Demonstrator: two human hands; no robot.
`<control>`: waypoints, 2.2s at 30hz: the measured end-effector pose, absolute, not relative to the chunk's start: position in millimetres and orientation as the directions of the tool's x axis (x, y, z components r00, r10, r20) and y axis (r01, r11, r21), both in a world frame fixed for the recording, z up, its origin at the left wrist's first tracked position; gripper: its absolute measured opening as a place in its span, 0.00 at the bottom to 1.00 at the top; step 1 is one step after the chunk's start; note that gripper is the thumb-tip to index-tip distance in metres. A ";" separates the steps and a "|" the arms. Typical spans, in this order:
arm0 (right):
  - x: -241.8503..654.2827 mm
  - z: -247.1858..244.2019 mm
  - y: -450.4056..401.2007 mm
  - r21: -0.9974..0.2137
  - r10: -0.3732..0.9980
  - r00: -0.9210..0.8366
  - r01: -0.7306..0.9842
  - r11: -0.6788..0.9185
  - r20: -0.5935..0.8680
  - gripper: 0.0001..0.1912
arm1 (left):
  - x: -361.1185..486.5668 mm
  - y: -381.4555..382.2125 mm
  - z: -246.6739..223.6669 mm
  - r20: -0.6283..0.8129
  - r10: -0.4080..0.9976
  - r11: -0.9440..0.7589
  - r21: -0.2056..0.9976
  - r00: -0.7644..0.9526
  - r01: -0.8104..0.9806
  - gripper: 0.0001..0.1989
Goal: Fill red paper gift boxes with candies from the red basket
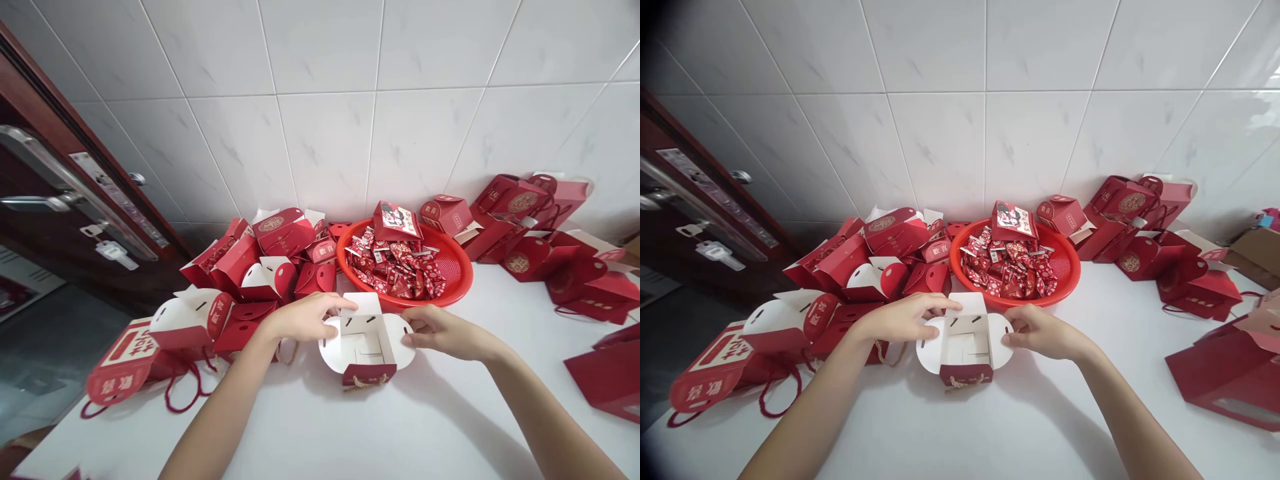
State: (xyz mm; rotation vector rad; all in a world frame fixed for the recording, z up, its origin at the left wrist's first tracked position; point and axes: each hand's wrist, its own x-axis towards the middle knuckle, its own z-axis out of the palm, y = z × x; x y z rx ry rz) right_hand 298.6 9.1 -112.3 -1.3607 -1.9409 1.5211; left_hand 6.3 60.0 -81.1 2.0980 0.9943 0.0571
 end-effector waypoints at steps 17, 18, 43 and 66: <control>298.9 -125.5 17.2 -0.898 0.704 -0.605 0.427 -0.108 -0.372 0.27 | -9.2 81.4 -100.1 -0.389 0.548 -0.074 0.859 0.740 0.507 0.44; 298.9 -125.5 17.2 -0.897 0.720 -0.587 0.428 -0.112 -0.370 0.27 | -9.2 82.5 -101.0 -0.383 0.555 -0.064 0.865 0.738 0.497 0.44; 307.9 -141.8 1.9 -0.919 0.576 -0.745 0.393 -0.027 -0.336 0.34 | -1.5 82.1 -89.9 -0.356 0.634 -0.126 0.829 0.687 0.546 0.35; 276.4 -170.8 -19.0 -0.999 0.762 -0.646 -0.019 0.045 0.047 0.38 | -2.0 76.0 -76.2 0.086 0.590 -0.448 0.862 0.803 0.236 0.12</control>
